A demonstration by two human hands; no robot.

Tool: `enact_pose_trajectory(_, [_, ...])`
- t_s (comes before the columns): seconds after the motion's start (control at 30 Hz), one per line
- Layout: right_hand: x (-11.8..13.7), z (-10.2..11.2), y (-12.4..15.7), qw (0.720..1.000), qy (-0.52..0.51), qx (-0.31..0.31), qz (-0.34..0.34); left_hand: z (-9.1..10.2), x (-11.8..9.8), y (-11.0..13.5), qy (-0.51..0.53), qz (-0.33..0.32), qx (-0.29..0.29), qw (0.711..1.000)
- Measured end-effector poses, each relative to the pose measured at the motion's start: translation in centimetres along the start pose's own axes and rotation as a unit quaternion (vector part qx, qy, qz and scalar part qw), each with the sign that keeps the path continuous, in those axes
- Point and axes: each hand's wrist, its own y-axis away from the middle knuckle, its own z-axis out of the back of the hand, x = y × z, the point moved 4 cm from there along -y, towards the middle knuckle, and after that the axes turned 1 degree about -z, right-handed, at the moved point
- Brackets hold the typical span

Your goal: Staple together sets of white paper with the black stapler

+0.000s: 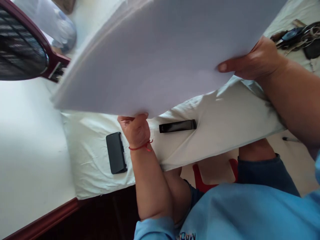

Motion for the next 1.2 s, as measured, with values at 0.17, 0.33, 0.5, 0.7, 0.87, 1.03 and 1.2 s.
enact_pose_trajectory(0.17, [-0.2, 0.5, 0.1, 0.996, 0.074, -0.031, -0.038, -0.2, -0.2, 1.0, -0.084, 0.012, 0.021, 0.996])
enact_pose_trajectory(0.33, [-0.6, 0.8, 0.1, 0.993, 0.104, -0.027, -0.041, 0.3, -0.4, 0.9, -0.098, 0.013, 0.019, 0.995])
enact_pose_trajectory(0.5, [-1.1, 0.6, 0.1, 0.993, 0.097, -0.034, -0.056, -0.2, -0.8, 1.2, -0.136, -0.008, 0.034, 0.990])
enact_pose_trajectory(0.7, [-1.4, 0.2, 0.1, 0.998, 0.023, -0.040, -0.039, -1.5, -1.7, 1.9, -0.075, 0.043, 0.048, 0.995])
enact_pose_trajectory(0.87, [-1.0, 0.4, 0.1, 0.998, -0.018, -0.056, -0.015, -2.3, -2.4, 2.0, -0.072, 0.053, 0.094, 0.991])
enact_pose_trajectory(1.03, [-0.7, 0.2, -0.2, 0.996, -0.061, -0.059, -0.024, -2.6, -2.2, 2.0, -0.041, 0.066, 0.111, 0.991])
enact_pose_trajectory(1.2, [-1.0, 0.2, -0.7, 0.992, -0.073, -0.073, -0.066, -2.6, -2.2, 2.0, -0.012, 0.072, 0.102, 0.992])
